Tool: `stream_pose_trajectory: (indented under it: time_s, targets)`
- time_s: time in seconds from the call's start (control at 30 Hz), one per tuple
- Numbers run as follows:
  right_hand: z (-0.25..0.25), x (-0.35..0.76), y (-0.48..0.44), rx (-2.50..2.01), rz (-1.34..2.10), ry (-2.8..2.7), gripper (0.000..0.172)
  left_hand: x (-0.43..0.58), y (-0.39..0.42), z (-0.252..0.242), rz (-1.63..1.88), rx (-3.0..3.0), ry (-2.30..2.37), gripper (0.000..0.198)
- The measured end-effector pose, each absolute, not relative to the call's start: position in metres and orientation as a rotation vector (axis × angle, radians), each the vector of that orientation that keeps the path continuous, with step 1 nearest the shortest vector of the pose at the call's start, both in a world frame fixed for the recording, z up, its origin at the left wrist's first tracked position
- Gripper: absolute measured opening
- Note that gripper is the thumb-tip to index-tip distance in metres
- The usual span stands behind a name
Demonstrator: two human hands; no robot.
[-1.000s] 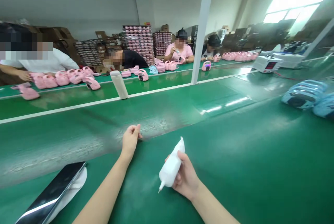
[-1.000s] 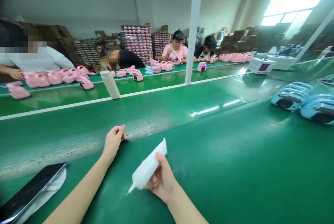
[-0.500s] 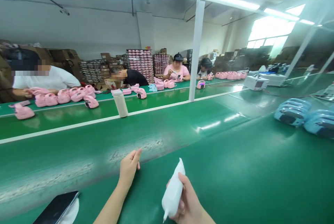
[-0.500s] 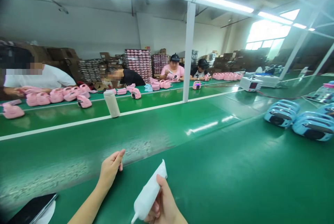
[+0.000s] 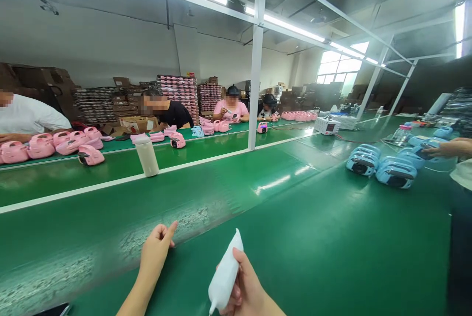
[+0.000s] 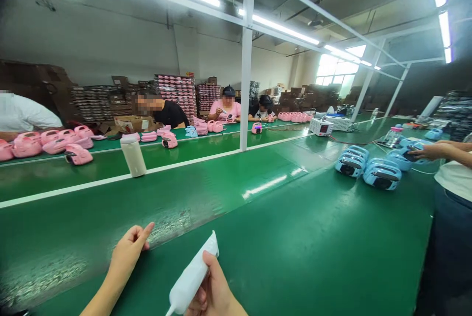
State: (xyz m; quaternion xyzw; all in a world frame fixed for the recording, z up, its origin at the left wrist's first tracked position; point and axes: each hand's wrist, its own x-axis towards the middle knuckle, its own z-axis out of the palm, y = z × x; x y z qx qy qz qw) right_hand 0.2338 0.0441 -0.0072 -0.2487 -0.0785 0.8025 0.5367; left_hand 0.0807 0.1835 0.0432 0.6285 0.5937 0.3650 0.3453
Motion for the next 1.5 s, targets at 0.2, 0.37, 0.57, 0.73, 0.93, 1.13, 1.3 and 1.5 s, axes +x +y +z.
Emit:
stream_pose_trajectory:
  time_s: [0.2,0.37,0.57,0.73,0.93,1.13,1.3,1.5]
  targets:
    - [-0.015,0.234,0.048,-0.586,1.952,-0.223,0.079,0.081,0.193,0.037,0.977,1.529,1.422,0.069]
    - [-0.024,0.233,0.049,-0.570,1.940,-0.337,0.068,0.079,0.195,0.034,0.966,1.482,1.359,0.076]
    - [-0.027,0.229,0.057,-0.577,1.847,-0.470,0.076,0.079,0.195,0.036,0.936,1.486,1.340,0.078]
    - [-0.016,0.229,0.058,-0.619,1.800,-0.470,0.076,0.081,0.191,0.038,0.890,1.569,1.272,0.069]
    - [-0.022,0.231,0.059,-0.654,1.793,-0.493,0.077,0.082,0.184,0.037,0.865,1.737,1.328,0.062]
    - [-0.032,0.226,0.058,-0.692,1.735,-0.442,0.074,0.079,0.190,0.036,0.921,1.742,1.336,0.063]
    - [-0.018,0.229,0.050,-0.779,1.704,-0.265,0.071,0.082,0.193,0.035,0.931,1.749,1.310,0.060]
    - [-0.003,0.233,0.007,-0.931,1.690,-0.075,0.074,0.090,0.167,0.019,0.871,1.701,1.338,0.027]
